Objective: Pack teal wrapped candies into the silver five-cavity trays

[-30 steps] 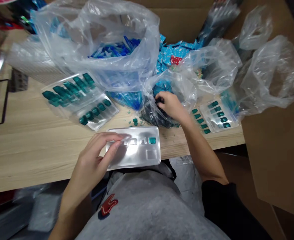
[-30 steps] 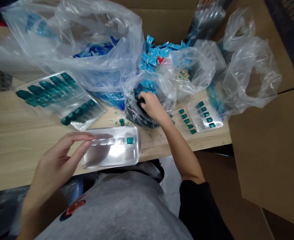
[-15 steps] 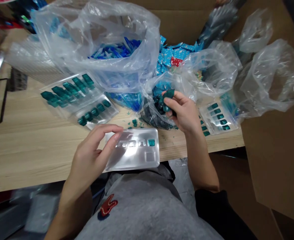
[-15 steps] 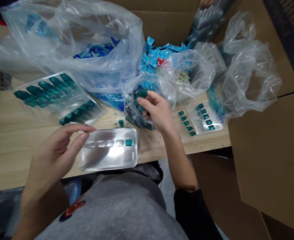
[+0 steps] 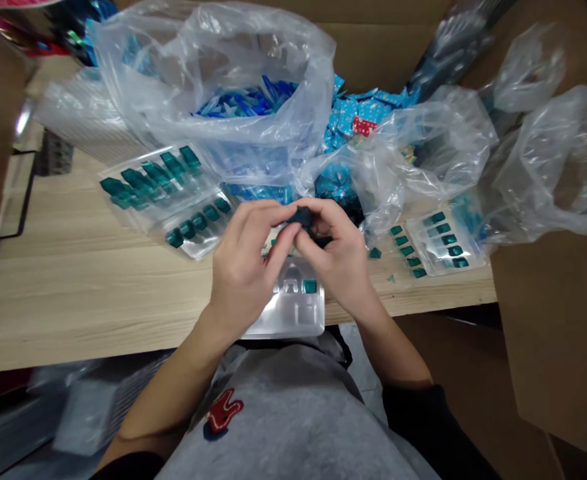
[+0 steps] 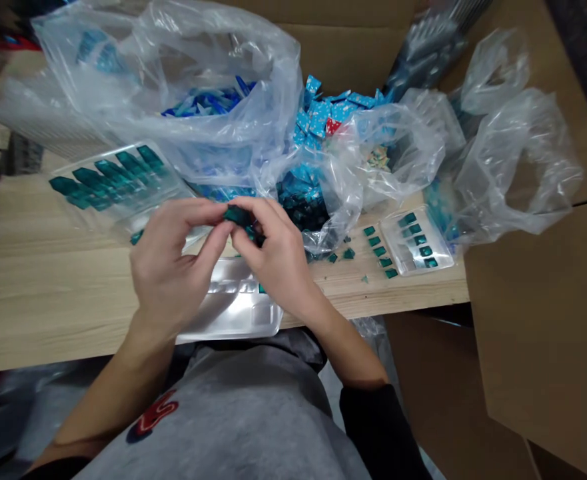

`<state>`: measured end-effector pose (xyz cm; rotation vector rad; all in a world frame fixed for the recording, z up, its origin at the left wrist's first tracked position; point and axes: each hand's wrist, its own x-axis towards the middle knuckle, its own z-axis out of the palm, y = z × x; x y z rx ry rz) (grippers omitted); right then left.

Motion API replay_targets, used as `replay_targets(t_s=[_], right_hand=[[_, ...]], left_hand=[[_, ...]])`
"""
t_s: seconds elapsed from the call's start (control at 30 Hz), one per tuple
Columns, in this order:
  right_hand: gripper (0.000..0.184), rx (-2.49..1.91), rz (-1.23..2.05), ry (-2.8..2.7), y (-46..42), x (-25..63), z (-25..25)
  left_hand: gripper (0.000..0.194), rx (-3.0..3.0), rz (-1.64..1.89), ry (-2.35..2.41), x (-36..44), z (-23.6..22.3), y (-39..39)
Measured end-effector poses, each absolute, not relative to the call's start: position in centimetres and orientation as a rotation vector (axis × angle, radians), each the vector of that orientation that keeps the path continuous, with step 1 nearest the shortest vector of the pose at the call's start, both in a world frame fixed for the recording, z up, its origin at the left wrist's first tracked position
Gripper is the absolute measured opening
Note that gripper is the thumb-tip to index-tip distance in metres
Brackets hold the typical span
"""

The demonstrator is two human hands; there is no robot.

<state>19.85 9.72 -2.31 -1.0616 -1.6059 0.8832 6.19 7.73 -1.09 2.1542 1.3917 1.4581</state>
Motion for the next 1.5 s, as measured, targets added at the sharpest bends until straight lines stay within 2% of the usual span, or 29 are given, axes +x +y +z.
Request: replay_targets(t_s=[0.13, 0.43, 0.63, 0.77, 0.97, 1.13, 1.27, 1.4, 1.5], right_hand=[[0.021, -1.090, 0.668, -1.647, 10.4, 19.9, -2.6], [0.024, -1.059, 0.423, -1.737, 10.4, 20.3, -3.0], [0.019, -1.334, 0.235, -1.753, 13.7, 23.4, -5.3], [0.021, -1.541, 0.344, -1.935, 15.7, 25.3, -8.0], [0.028, -1.418, 0.424, -1.892, 16.2, 25.2, -8.0], [0.017, -1.180, 0.895, -1.534, 13.9, 24.1, -5.0], [0.015, -1.110, 1.048, -1.449, 10.5, 22.4, -3.4], [0.013, -1.128, 0.978, -1.283, 8.0, 22.1, -4.1], [0.013, -1.115, 0.916, -1.145, 6.5, 23.6, -5.1]], left_hand=[[0.011, 2.252, 1.471, 1.417, 6.9, -1.0, 8.5], [0.007, 2.148, 1.428, 1.373, 7.4, -1.7, 9.1], [0.016, 1.440, 1.503, 1.264, 5.5, -1.1, 8.6], [0.027, 1.104, 1.407, 1.012, 3.7, -0.4, 7.5], [0.037, 1.057, 1.299, 0.975, 2.9, 1.1, 5.7], [0.058, 1.105, 1.385, 0.939, 2.7, 0.9, 5.3], [0.044, 1.060, 1.433, 1.075, 3.0, -0.6, 5.6], [0.023, 1.091, 1.600, 1.251, 1.8, -1.6, 5.0], [0.013, 1.257, 1.502, 1.137, -1.3, -1.0, 3.1]])
